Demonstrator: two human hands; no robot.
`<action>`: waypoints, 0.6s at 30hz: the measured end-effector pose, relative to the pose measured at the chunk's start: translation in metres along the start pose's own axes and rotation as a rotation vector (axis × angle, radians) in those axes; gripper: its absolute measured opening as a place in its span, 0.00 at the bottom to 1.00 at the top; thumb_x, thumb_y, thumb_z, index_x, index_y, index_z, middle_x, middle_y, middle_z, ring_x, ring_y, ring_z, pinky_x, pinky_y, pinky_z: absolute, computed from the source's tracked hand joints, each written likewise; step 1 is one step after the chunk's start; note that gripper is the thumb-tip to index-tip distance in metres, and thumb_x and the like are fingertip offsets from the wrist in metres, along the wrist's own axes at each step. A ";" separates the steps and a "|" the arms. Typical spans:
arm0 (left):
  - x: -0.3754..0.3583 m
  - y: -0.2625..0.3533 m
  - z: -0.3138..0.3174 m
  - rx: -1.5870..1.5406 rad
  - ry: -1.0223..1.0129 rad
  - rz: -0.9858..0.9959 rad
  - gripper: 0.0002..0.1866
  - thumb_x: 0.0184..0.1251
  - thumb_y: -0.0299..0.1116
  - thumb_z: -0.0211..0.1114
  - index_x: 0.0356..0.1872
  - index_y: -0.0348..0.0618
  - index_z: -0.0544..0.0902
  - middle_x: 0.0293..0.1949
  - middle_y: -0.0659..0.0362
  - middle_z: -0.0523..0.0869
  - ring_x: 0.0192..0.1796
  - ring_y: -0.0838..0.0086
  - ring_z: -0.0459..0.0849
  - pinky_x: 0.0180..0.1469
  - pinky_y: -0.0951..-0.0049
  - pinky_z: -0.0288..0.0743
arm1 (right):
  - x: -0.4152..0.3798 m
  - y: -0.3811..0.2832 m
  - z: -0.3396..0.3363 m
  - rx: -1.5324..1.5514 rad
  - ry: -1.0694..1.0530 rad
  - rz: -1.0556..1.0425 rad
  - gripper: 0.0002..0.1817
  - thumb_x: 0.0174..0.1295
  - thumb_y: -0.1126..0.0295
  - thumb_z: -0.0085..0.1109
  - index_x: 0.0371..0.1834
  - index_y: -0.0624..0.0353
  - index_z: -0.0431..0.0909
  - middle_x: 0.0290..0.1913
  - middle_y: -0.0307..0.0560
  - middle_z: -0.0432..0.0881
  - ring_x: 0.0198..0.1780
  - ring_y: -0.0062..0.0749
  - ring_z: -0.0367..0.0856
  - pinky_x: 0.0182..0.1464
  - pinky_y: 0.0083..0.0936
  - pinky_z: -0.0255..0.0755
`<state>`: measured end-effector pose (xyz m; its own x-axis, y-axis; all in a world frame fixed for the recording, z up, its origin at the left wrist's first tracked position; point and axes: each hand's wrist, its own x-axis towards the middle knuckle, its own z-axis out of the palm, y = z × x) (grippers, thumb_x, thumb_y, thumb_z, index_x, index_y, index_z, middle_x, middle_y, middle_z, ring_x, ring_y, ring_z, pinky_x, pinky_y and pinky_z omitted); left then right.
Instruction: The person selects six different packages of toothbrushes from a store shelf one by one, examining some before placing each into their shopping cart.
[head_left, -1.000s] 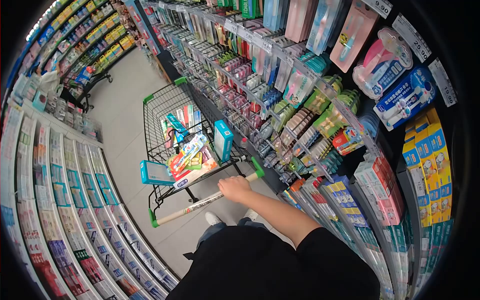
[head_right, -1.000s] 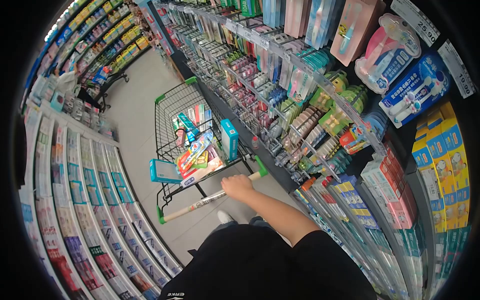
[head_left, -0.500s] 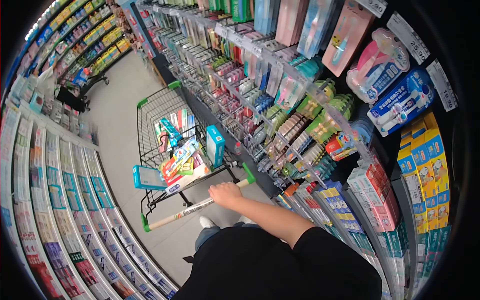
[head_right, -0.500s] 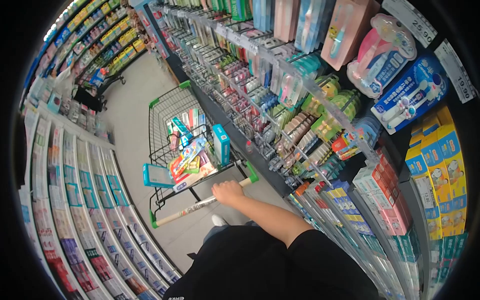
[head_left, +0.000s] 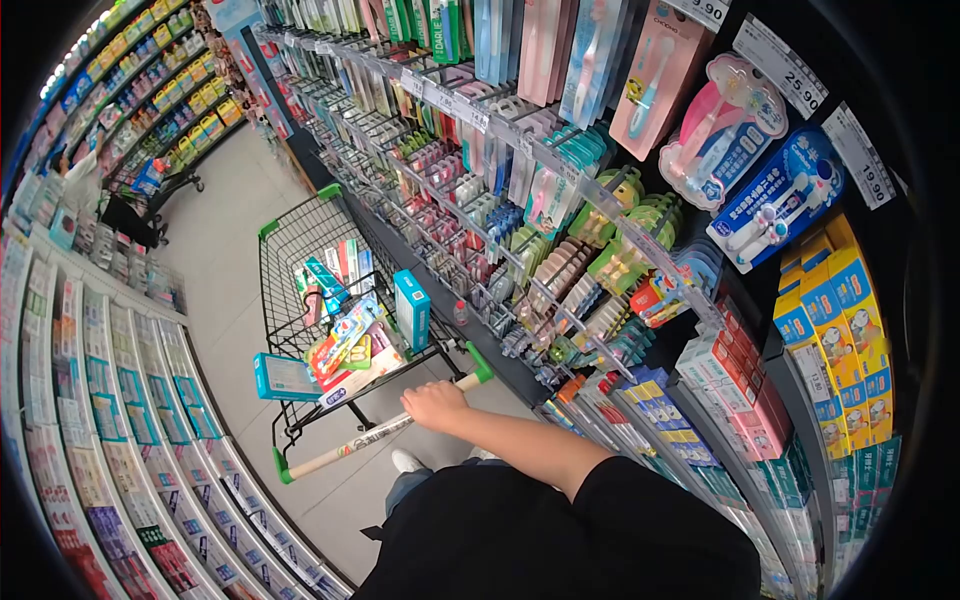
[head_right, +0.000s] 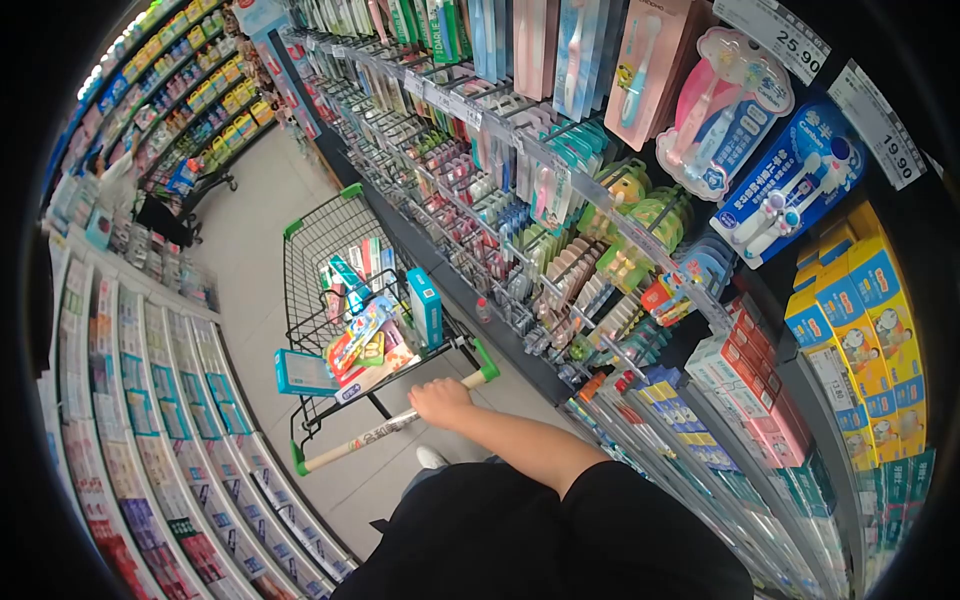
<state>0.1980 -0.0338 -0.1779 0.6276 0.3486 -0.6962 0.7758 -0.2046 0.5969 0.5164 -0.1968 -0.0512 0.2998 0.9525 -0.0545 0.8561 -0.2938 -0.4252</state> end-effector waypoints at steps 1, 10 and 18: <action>0.004 -0.001 0.001 0.032 0.003 0.005 0.21 0.72 0.50 0.70 0.54 0.43 0.89 0.46 0.49 0.92 0.49 0.61 0.91 0.53 0.55 0.84 | 0.000 0.000 0.000 -0.001 0.001 0.000 0.20 0.81 0.54 0.48 0.38 0.53 0.84 0.34 0.51 0.92 0.39 0.50 0.92 0.43 0.51 0.83; -0.110 -0.095 0.089 0.210 -0.011 -0.167 0.18 0.73 0.47 0.70 0.51 0.44 0.91 0.46 0.49 0.94 0.51 0.61 0.91 0.55 0.54 0.84 | 0.008 0.005 -0.001 -0.024 -0.154 -0.002 0.22 0.82 0.52 0.45 0.43 0.56 0.85 0.37 0.57 0.92 0.41 0.54 0.93 0.44 0.58 0.83; -0.178 0.081 -0.019 0.257 0.987 -0.061 0.12 0.79 0.37 0.66 0.40 0.36 0.85 0.30 0.45 0.85 0.32 0.49 0.86 0.39 0.53 0.79 | 0.015 0.034 -0.022 -0.005 0.100 -0.106 0.24 0.79 0.50 0.54 0.37 0.60 0.87 0.39 0.54 0.90 0.46 0.51 0.88 0.53 0.47 0.76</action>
<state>0.1476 -0.0955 0.0019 0.3426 0.9394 -0.0139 0.8682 -0.3109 0.3867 0.5590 -0.1943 -0.0467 0.2477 0.9654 0.0815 0.8871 -0.1922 -0.4196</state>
